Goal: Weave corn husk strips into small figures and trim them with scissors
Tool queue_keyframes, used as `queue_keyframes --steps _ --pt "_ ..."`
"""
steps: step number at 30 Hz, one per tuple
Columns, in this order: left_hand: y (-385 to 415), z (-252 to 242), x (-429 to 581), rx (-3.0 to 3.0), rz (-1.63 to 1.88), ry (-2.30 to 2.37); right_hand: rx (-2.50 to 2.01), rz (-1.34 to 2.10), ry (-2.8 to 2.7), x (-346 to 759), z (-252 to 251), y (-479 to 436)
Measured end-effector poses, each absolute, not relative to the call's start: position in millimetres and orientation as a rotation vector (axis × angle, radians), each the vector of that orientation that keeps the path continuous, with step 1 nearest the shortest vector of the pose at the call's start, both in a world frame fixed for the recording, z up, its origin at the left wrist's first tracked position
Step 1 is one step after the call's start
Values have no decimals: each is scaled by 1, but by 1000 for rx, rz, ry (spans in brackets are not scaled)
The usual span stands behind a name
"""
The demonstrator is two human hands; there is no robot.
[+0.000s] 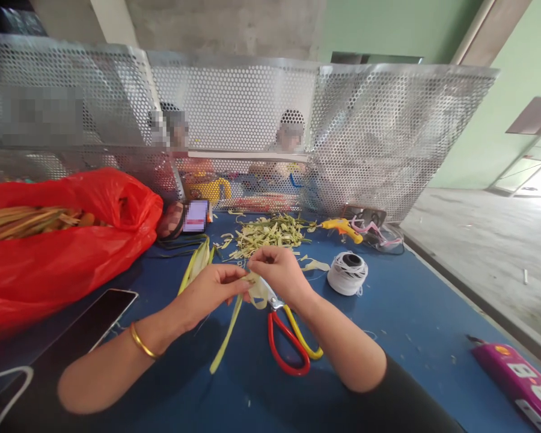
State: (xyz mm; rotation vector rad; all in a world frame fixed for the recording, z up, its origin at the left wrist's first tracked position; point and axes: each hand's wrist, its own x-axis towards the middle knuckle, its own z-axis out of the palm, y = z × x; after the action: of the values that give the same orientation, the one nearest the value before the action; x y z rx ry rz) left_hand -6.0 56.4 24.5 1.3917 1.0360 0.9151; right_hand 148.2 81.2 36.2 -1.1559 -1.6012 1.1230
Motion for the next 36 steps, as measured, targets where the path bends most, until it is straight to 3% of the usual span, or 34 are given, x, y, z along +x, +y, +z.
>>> queue_keyframes --steps 9,18,27,31,36 --pt "52 24 -5 1343 685 883 -1071 1217 -1203 145 36 87" --pt "55 25 -9 1332 668 886 -1043 1141 -1040 145 36 88" --pt "48 35 -10 951 1044 1007 -1044 1100 -1462 154 30 86" --pt "35 36 -12 897 1068 987 -896 1065 -1848 154 31 64" --pt "15 29 -12 830 1068 985 -1012 875 -1778 145 28 40"
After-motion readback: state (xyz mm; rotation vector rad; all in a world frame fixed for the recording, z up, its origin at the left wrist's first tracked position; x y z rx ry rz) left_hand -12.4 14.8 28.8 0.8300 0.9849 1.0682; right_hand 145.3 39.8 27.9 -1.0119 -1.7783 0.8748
